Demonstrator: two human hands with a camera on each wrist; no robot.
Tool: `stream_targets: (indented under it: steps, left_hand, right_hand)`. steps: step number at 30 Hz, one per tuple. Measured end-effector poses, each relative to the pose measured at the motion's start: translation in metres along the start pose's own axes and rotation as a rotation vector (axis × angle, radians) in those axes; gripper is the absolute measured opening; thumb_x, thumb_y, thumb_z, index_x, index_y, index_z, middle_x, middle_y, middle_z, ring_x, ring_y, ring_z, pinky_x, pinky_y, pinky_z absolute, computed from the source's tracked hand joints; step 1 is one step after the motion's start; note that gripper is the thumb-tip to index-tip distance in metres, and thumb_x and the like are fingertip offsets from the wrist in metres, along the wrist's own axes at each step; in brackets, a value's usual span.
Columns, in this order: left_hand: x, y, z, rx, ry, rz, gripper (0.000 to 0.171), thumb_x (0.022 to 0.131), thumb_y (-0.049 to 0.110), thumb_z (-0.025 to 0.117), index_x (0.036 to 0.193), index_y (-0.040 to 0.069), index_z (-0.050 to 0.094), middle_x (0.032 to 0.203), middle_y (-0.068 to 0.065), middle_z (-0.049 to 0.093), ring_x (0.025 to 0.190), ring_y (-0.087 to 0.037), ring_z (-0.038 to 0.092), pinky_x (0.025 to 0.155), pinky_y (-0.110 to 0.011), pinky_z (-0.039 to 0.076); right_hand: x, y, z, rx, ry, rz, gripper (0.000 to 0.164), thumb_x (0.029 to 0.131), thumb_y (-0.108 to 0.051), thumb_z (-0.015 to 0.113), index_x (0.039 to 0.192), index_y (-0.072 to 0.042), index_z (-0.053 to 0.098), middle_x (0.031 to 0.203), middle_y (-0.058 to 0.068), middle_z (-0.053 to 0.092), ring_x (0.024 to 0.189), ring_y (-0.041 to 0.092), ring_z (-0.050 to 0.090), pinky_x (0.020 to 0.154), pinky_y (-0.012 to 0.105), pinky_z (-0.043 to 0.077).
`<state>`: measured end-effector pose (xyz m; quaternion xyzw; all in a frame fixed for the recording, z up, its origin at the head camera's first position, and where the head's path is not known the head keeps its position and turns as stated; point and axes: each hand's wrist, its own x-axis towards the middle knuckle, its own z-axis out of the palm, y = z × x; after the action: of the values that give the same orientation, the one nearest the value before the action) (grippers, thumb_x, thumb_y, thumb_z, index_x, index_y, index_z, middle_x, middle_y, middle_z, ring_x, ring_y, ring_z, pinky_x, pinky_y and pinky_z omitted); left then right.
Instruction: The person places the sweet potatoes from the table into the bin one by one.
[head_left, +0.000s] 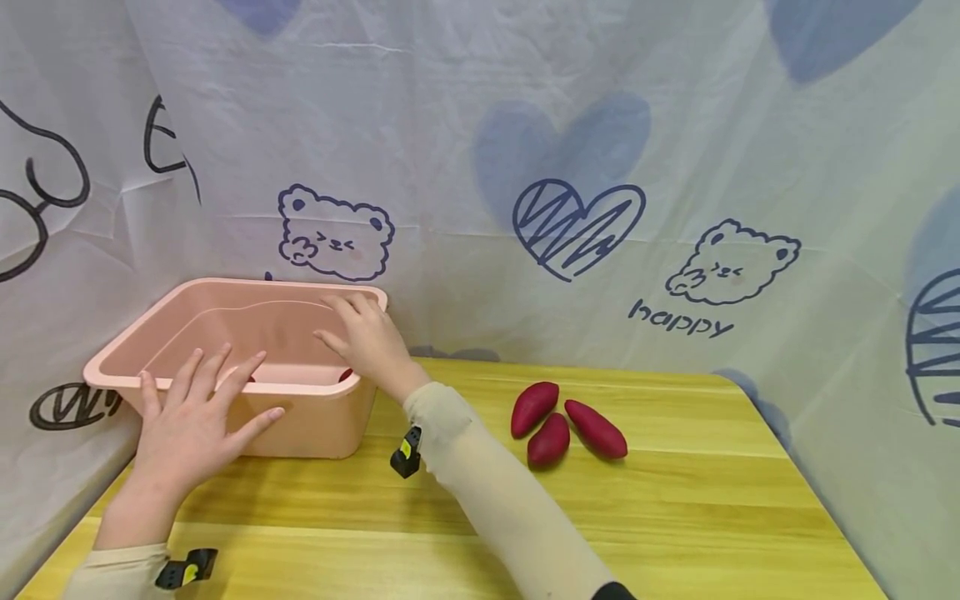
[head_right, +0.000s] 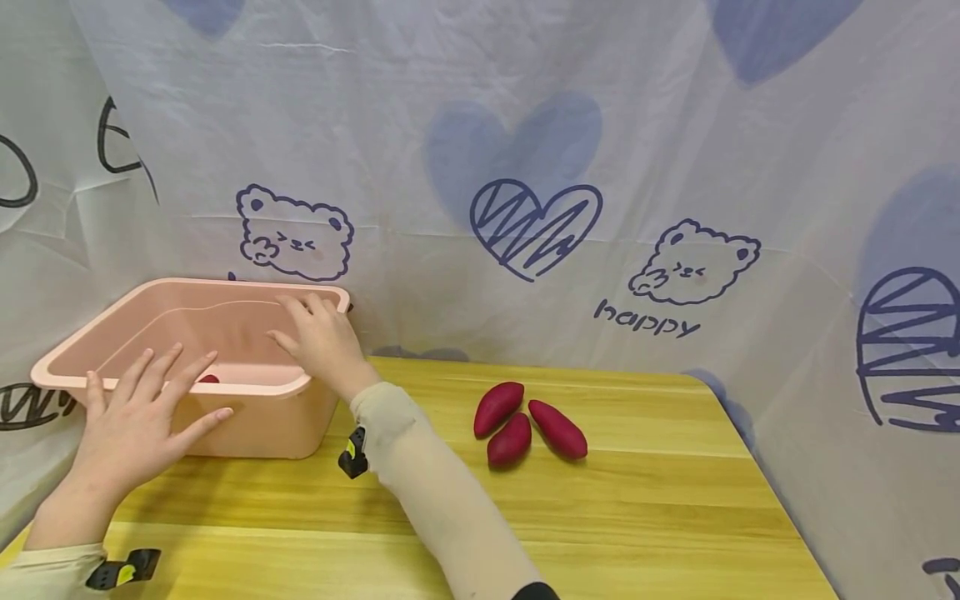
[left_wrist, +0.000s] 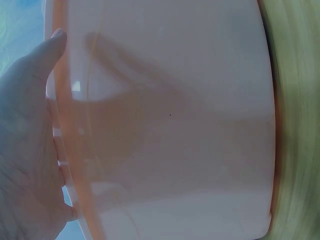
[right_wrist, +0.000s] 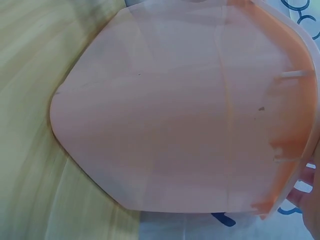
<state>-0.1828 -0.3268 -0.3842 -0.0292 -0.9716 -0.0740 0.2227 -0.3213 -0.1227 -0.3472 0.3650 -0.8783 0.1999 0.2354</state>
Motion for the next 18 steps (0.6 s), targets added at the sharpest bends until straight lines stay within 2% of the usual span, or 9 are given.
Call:
stream_targets:
  steps: [6, 13, 18]
  left_hand:
    - [-0.001, 0.000, 0.000, -0.015, 0.000, 0.004, 0.077, 0.088, 0.065, 0.055, 0.153, 0.037, 0.026, 0.161, -0.017, 0.021, 0.150, -0.043, 0.007, 0.108, -0.075, -0.015]
    - [-0.002, 0.001, -0.001, -0.041, -0.002, 0.002, 0.074, 0.090, 0.062, 0.054, 0.154, 0.040, 0.023, 0.164, -0.015, 0.016, 0.150, -0.043, 0.006, 0.108, -0.074, -0.018]
    - [-0.003, 0.002, -0.002, -0.049, -0.002, 0.000, 0.073, 0.090, 0.062, 0.053, 0.154, 0.041, 0.023, 0.164, -0.015, 0.014, 0.151, -0.042, 0.005, 0.108, -0.074, -0.017]
  right_hand:
    - [-0.007, 0.003, -0.001, -0.019, 0.019, -0.010, 0.052, 0.094, -0.044, 0.060, 0.140, -0.021, 0.051, 0.130, 0.001, 0.060, 0.122, 0.014, 0.056, 0.103, 0.029, 0.048]
    - [-0.016, 0.008, -0.004, 0.023, 0.021, -0.003, 0.051, 0.093, -0.041, 0.063, 0.140, -0.023, 0.051, 0.130, 0.001, 0.060, 0.120, 0.016, 0.057, 0.099, 0.035, 0.050]
    - [-0.025, 0.013, -0.005, 0.030, 0.045, -0.026, 0.051, 0.093, -0.041, 0.064, 0.138, -0.019, 0.054, 0.128, 0.002, 0.061, 0.116, 0.018, 0.057, 0.097, 0.035, 0.051]
